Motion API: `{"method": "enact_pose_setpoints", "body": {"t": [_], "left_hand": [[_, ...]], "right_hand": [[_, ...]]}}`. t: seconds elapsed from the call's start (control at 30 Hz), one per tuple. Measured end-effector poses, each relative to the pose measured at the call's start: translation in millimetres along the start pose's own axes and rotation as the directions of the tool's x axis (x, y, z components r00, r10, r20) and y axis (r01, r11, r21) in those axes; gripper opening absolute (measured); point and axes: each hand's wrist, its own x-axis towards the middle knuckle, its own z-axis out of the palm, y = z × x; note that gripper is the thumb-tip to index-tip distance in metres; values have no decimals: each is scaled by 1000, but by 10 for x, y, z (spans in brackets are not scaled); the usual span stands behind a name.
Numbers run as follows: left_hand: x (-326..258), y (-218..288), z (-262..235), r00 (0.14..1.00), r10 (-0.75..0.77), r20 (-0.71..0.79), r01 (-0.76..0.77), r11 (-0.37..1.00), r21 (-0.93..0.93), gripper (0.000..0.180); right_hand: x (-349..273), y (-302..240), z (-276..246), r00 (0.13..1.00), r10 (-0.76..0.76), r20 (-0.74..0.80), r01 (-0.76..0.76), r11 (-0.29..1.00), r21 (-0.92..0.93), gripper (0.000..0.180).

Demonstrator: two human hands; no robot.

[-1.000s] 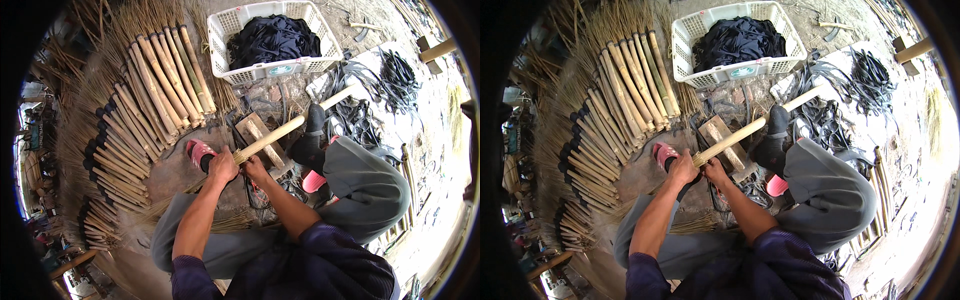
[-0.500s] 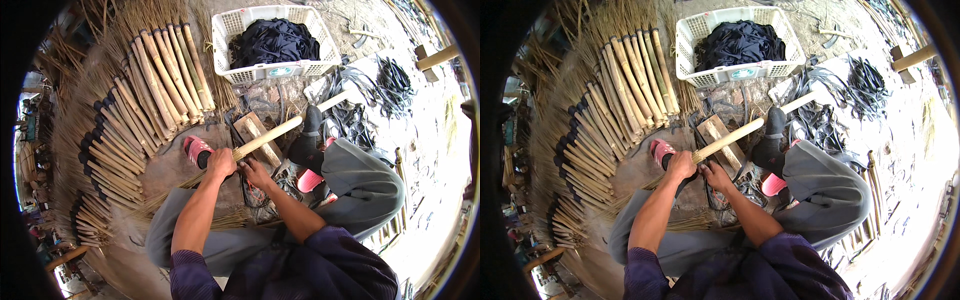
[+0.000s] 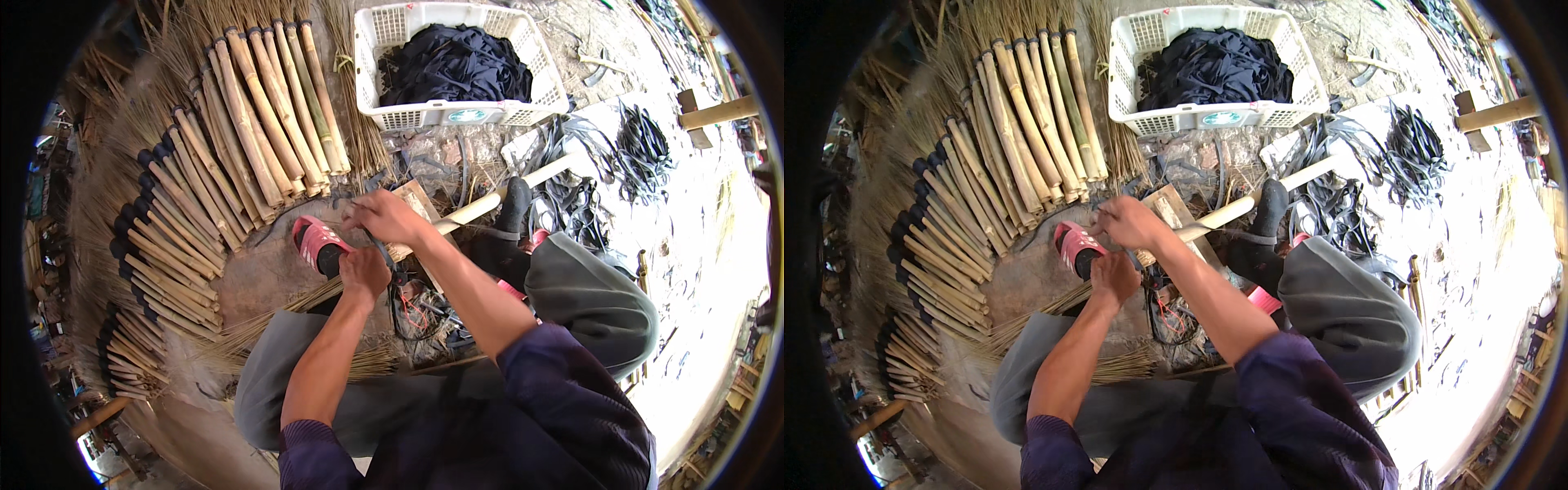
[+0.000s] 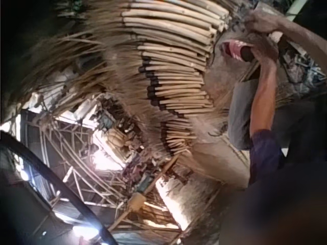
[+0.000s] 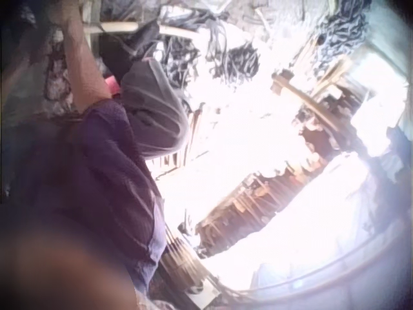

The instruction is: The person sits on the floor and assembles brooms by binding straw bristles to wooden handles using black straps. They repeatedly wrap and tighten the straps around the bristle base, then place finished brooms aside.

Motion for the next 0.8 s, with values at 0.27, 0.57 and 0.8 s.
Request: {"method": "enact_pose_setpoints", "body": {"t": [0.27, 0.57, 0.8], "left_hand": [[-59, 20, -151, 1000, -7, 28, 12, 985, -170, 42], [84, -190, 112, 957, 290, -25, -291, 954, -65, 40], [169, -58, -267, 920, 80, 384, 33, 960, -279, 20]], "right_hand": [[649, 1734, 682, 193, 667, 720, -480, 704, -524, 15], [657, -113, 340, 999, 34, -32, -45, 856, -515, 25], [-1205, 214, 875, 589, 564, -578, -284, 815, 505, 13]]}}
